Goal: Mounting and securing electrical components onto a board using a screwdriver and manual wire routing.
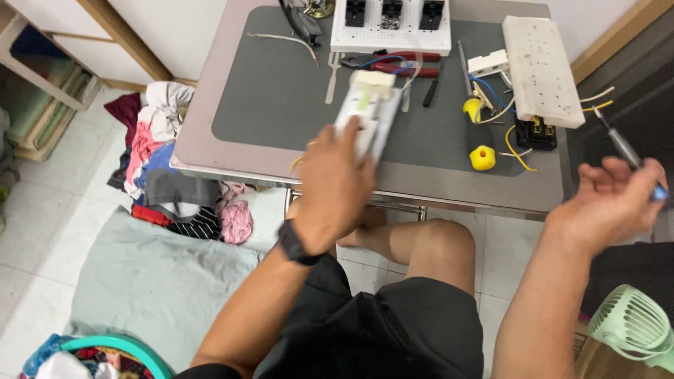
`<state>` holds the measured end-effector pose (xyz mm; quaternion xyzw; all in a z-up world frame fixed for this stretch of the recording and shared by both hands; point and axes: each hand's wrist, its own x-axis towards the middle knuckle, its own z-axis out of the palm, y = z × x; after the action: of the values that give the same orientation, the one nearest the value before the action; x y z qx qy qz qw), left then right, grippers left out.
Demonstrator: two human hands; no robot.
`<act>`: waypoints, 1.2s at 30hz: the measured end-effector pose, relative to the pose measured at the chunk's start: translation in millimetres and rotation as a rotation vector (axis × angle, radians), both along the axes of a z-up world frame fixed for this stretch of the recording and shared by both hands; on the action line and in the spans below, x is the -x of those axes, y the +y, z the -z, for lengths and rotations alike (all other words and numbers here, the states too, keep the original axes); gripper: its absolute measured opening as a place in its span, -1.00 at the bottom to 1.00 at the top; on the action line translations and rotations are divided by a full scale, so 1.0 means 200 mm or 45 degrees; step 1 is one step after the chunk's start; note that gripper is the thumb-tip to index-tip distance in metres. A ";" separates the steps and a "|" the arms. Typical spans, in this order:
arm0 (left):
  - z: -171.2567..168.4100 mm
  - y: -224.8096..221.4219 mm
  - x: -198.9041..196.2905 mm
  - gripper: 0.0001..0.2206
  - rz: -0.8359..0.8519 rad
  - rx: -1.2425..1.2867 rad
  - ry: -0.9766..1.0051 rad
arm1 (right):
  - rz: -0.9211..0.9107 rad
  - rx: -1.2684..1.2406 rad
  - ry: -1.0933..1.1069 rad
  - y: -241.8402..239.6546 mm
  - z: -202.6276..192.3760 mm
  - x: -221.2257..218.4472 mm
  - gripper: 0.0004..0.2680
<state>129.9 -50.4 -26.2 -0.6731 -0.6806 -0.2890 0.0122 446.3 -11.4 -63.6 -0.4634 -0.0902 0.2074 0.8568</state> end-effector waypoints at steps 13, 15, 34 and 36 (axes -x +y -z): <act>0.09 0.15 0.17 -0.24 0.831 -0.031 -0.129 | -0.432 0.049 -0.694 -0.31 -0.25 0.38 -0.63; 0.14 0.18 0.21 -0.23 0.922 -0.017 -0.216 | -0.505 0.078 -0.830 -0.26 -0.25 0.51 -0.74; 0.16 0.20 0.22 -0.24 0.968 -0.018 -0.219 | -1.089 -0.152 -0.285 -0.01 -0.50 1.00 -0.67; 0.16 0.20 0.22 -0.24 0.970 -0.014 -0.219 | -1.138 -0.199 -0.267 0.03 -0.47 1.01 -0.69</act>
<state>85.9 -9.9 -58.2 -0.8509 -0.3789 -0.3318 -0.1493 243.6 -5.9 30.1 -0.3317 -0.3826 0.5008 0.7019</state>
